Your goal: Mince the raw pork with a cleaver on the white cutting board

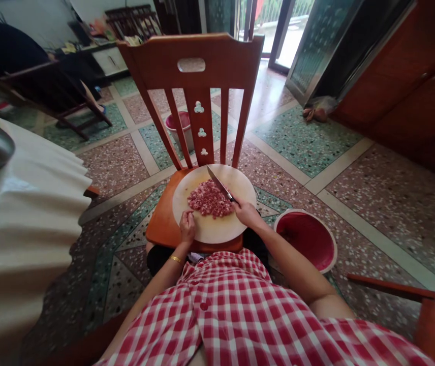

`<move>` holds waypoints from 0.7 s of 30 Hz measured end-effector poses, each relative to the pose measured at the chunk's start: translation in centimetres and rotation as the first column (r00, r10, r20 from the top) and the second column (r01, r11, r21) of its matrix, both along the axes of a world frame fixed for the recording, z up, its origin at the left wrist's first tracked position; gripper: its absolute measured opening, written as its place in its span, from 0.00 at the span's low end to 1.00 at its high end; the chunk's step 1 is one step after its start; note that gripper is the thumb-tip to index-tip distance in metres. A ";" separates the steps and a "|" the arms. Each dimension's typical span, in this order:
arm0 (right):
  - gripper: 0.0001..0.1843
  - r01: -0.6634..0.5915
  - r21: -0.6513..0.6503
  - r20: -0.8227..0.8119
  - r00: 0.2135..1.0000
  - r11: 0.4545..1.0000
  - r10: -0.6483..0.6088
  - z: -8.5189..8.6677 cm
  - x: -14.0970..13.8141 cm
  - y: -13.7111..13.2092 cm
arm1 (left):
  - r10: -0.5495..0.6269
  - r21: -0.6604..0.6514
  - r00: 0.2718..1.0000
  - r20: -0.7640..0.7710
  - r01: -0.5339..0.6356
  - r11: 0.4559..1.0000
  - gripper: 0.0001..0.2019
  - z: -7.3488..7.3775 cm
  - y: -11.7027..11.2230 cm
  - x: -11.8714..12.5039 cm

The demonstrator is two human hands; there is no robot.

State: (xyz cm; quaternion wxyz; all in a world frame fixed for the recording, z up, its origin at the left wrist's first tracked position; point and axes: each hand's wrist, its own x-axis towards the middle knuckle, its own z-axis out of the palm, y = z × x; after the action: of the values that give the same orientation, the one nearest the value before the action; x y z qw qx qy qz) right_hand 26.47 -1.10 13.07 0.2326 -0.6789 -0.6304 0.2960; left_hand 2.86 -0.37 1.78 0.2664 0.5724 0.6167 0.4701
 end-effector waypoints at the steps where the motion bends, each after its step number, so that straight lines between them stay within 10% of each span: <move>1: 0.25 0.005 0.039 -0.022 1.000 0.999 -0.004 0.6 0.2 0.0 | -0.008 0.005 1.000 0.000 0.008 1.000 0.10 0.0 0.0 0.0; 5: 0.27 0.057 0.171 -0.061 0.997 0.984 -0.047 1.1 -0.1 0.3 | -0.011 0.015 1.000 -0.006 0.011 1.000 0.10 0.0 0.0 0.0; 11: 0.24 0.021 -0.061 0.014 1.000 0.998 -0.020 -0.8 0.3 0.4 | 0.010 -0.004 1.000 0.006 -0.010 1.000 0.10 -0.2 0.0 0.0; 16: 0.26 0.052 0.169 -0.081 0.996 0.984 -0.039 1.8 0.5 0.1 | -0.018 0.010 1.000 0.001 0.018 1.000 0.10 0.2 -0.1 0.1; 21: 0.25 0.067 0.011 0.018 0.998 0.998 -0.067 -0.9 0.4 0.6 | 0.005 -0.004 1.000 0.005 -0.005 1.000 0.10 0.3 -0.2 0.1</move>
State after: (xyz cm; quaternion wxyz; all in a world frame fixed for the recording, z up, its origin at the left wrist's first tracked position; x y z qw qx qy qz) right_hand 26.89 -0.51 12.16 0.2400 -0.7011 -0.6111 0.2783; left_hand 2.92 -0.52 2.05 0.2679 0.5693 0.6185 0.4707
